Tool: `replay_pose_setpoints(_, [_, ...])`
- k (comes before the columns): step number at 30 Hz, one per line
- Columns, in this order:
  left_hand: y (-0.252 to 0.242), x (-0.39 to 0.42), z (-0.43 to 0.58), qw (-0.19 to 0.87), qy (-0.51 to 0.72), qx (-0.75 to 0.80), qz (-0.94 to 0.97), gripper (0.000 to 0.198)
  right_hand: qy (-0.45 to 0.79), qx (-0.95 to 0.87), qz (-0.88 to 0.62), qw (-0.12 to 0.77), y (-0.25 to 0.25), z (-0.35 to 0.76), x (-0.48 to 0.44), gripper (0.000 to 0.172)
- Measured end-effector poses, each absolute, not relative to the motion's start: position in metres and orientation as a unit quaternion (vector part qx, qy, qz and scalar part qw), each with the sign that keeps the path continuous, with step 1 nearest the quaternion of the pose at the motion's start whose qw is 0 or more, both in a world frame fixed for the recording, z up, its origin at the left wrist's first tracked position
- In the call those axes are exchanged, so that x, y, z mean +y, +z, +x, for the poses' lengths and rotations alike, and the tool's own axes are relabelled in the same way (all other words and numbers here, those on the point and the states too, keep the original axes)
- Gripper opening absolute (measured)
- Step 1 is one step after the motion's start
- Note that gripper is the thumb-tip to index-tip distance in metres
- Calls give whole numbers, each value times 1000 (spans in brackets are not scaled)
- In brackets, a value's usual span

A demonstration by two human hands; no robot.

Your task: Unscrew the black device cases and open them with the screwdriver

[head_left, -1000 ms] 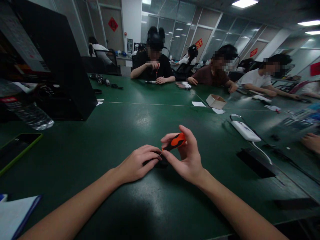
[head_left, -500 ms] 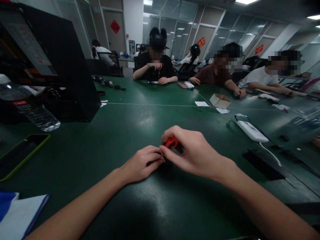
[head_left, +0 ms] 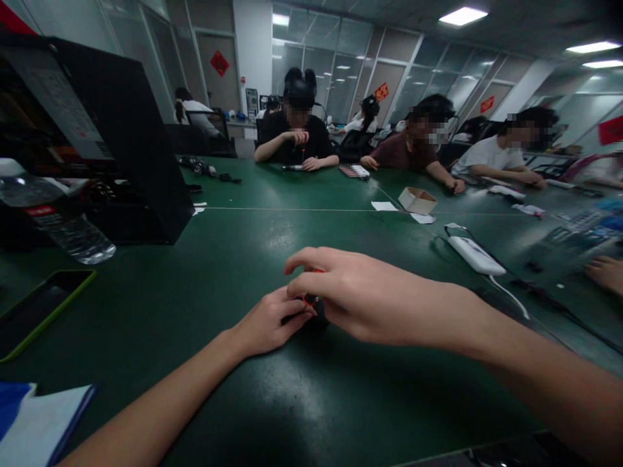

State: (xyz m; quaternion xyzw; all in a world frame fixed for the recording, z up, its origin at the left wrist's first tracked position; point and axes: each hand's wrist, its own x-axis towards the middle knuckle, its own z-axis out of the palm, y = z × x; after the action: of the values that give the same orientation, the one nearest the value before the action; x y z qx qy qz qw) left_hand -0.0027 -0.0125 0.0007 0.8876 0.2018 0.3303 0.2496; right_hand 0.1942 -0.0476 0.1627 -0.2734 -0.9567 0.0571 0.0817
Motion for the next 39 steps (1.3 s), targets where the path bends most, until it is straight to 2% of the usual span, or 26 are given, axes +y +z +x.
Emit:
replay_pose_setpoints(3, [0,-12,-3,252,334,193,888,20,32,-950,-309,30,166,193,-51,11])
replay_pose_setpoints(7, [2,-12,-3,248,326,199,890,20,40,-954,-292,52,163,192,-50,19])
replay_pose_setpoints(9, [3,-13,-3,244,320,203,893,21,16,-960,-274,58,162,193,-49,29])
replay_pose_setpoints(10, [3,-13,-3,241,318,205,894,21,-12,-960,-276,46,161,194,-50,28])
replay_pose_setpoints(15, [5,-15,-3,199,287,206,914,27,-163,-935,-310,-56,153,211,-55,8])
replay_pose_setpoints(19, [6,-14,-4,186,264,210,923,32,-133,-938,-311,-74,141,246,-63,14])
replay_pose_setpoints(24, [7,-13,-1,201,253,254,911,46,-105,-933,-342,-33,134,293,-74,25])
replay_pose_setpoints(31, [8,-15,6,194,250,304,899,36,-92,-930,-354,-29,122,306,-76,26])
replay_pose_setpoints(39, [5,-13,5,203,247,302,898,37,-75,-935,-347,-24,117,308,-67,27])
